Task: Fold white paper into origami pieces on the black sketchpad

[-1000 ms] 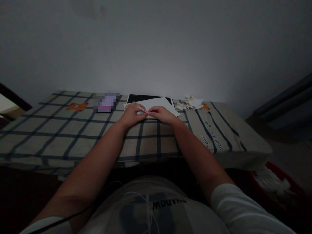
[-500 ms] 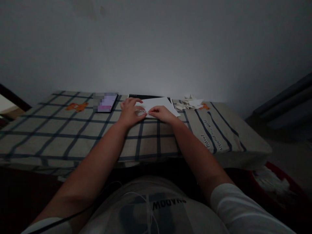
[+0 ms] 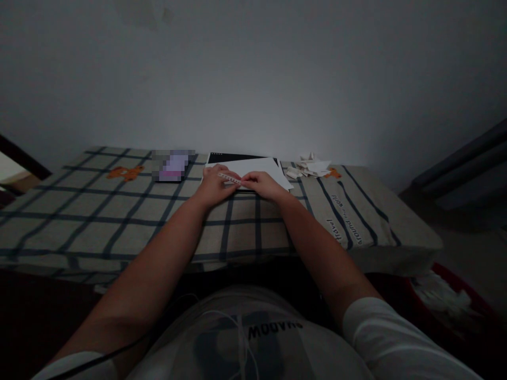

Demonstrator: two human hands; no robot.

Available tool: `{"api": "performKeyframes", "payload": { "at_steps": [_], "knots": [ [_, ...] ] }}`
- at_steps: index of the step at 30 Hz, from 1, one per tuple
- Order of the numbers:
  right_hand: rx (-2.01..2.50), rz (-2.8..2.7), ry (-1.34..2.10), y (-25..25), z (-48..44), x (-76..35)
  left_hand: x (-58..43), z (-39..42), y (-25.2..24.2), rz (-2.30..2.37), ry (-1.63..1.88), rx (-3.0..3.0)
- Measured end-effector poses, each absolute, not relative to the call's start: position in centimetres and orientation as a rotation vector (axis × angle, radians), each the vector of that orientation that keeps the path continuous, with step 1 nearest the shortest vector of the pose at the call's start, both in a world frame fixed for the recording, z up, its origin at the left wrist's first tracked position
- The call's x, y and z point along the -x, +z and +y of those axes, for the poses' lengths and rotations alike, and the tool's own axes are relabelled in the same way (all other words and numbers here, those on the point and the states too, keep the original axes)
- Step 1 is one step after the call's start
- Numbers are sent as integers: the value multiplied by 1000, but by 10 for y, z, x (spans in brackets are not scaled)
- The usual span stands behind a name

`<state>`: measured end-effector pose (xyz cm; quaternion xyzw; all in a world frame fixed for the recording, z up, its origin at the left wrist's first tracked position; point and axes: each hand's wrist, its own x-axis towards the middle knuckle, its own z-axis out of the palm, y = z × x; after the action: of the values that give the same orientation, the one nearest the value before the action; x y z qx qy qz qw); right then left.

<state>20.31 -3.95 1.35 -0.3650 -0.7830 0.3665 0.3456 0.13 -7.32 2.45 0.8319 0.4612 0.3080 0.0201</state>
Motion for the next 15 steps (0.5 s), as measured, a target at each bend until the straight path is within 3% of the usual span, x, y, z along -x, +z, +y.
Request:
{"api": "performKeyframes", "payload": {
  "at_steps": [15],
  "knots": [
    [942, -2055, 952, 18, -41, -208, 1, -69, 21, 1412, 987, -2567]
  ]
}}
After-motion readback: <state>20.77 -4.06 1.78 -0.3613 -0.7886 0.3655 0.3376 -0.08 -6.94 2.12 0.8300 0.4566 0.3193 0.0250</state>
